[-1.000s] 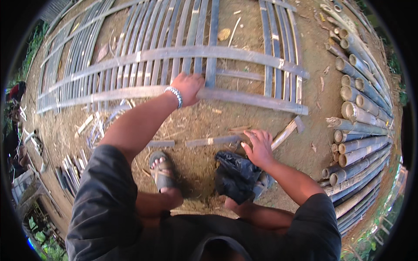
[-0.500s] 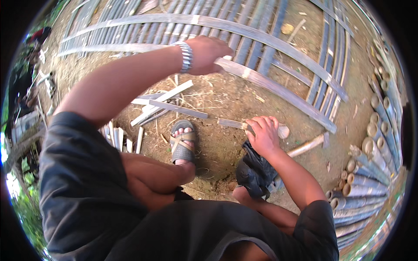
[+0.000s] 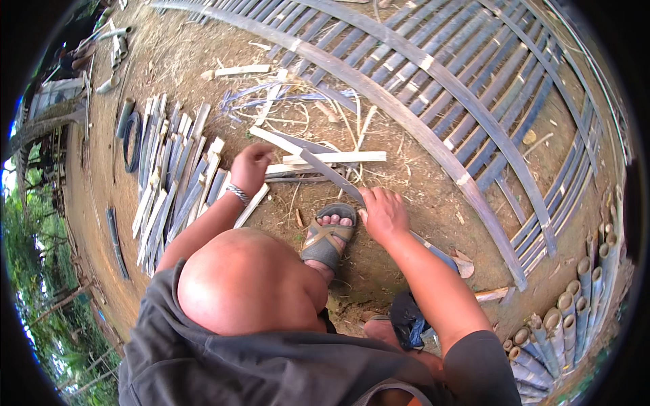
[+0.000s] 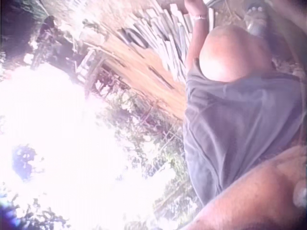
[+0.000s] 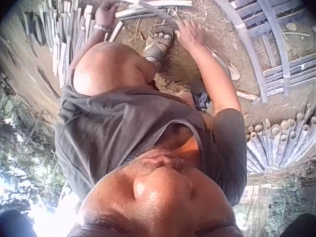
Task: The person assembles a bamboo lattice structure on the ground by positioning horizontal bamboo strips across a vertical frame and hammering small wooden pegs or nails into the joints.
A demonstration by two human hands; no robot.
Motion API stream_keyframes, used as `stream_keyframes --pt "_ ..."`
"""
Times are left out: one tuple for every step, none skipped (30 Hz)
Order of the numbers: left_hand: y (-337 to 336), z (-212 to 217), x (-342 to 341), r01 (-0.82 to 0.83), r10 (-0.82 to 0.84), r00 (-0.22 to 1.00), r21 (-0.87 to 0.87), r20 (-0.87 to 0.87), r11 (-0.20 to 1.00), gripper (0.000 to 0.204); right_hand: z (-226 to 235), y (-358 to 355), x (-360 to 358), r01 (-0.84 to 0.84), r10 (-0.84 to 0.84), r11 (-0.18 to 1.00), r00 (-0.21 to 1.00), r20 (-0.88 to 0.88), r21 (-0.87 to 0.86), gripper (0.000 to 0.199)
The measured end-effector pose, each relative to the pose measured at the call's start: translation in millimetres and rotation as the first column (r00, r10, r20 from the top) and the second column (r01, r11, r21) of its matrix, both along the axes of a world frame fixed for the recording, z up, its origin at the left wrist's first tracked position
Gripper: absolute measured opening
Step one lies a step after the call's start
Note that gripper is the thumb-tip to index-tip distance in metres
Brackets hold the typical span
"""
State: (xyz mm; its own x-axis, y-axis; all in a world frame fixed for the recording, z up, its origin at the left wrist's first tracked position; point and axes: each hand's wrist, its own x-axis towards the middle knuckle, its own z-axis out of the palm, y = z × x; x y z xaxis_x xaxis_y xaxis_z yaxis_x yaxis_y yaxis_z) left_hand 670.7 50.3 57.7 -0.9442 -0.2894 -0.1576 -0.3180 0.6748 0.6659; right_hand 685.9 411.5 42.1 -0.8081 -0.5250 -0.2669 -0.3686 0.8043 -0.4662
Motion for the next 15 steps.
stream_keyframes --pt "10.1 1.6 -5.6 0.137 -0.136 0.991 -0.086 0.016 0.987 0.021 -10.0 -1.8 -1.7 0.007 -0.009 0.999 0.999 0.043 0.041 0.041" --pt "15.1 8.5 -13.7 0.245 -0.235 0.968 -0.141 0.089 0.959 0.027 -13.4 -7.0 -4.1 0.012 -0.019 0.997 0.996 0.088 0.08 0.04" --pt "15.2 3.1 -21.1 0.34 -0.318 0.939 -0.218 0.127 0.915 0.035 -14.3 -6.5 -3.7 0.055 -0.059 0.998 0.989 0.136 0.033 0.034" --pt "13.1 0.3 -30.1 0.411 -0.378 0.911 -0.292 0.166 0.863 0.04 -8.4 -7.7 -1.0 0.096 -0.09 0.995 0.978 0.188 -0.02 0.03" --pt "10.4 0.1 -39.6 0.481 -0.431 0.877 -0.361 0.213 0.799 0.045 -1.4 -7.2 1.6 0.139 -0.117 0.988 0.963 0.244 -0.074 0.027" --pt "5.7 1.5 -48.6 0.567 -0.5 0.823 -0.352 0.269 0.744 0.049 4.7 -3.3 2.8 0.157 -0.132 0.986 0.934 0.331 -0.048 0.027" --pt "1.7 3.2 -58.1 0.65 -0.566 0.76 -0.336 0.321 0.682 0.053 10.6 4.1 2.9 0.174 -0.152 0.985 0.898 0.414 -0.016 0.027" --pt "4.8 3.6 -66.3 0.727 -0.631 0.687 -0.307 0.361 0.615 0.057 15.5 13.7 2.9 0.191 -0.181 0.981 0.854 0.488 0.029 0.027" --pt "8.5 5.0 -71.0 0.754 -0.653 0.656 -0.288 0.377 0.591 0.059 19.1 19.8 5.2 0.189 -0.187 0.981 0.872 0.453 0.042 0.028" --pt "14.4 7.3 -76.4 0.781 -0.677 0.623 -0.267 0.391 0.564 0.061 22.7 26.1 8.4 0.191 -0.197 0.98 0.887 0.417 0.058 0.028" --pt "17.7 6.8 -79.5 0.808 -0.699 0.588 -0.246 0.407 0.536 0.063 23.8 28.2 9.7 0.192 -0.204 0.979 0.902 0.381 0.071 0.029" --pt "17.6 2.3 -80.7 0.81 -0.703 0.586 -0.296 0.403 0.505 0.064 18.9 25.1 10.4 0.182 -0.184 0.983 0.929 0.321 0.038 0.031" --pt "23.6 -0.4 -84.4 0.809 -0.699 0.588 -0.297 0.407 0.508 0.061 13.0 23.2 11.6 0.174 -0.173 0.985 0.952 0.254 0.016 0.033" --pt "26.7 -0.9 -86.1 0.806 -0.689 0.592 -0.3 0.419 0.51 0.059 10.6 16.2 10.7 0.161 -0.155 0.987 0.969 0.191 -0.015 0.036" --pt "28.6 -2.1 -87.0 0.803 -0.677 0.596 -0.303 0.432 0.513 0.056 7.7 6.4 8.7 0.169 -0.162 0.985 0.973 0.165 -0.028 0.034"
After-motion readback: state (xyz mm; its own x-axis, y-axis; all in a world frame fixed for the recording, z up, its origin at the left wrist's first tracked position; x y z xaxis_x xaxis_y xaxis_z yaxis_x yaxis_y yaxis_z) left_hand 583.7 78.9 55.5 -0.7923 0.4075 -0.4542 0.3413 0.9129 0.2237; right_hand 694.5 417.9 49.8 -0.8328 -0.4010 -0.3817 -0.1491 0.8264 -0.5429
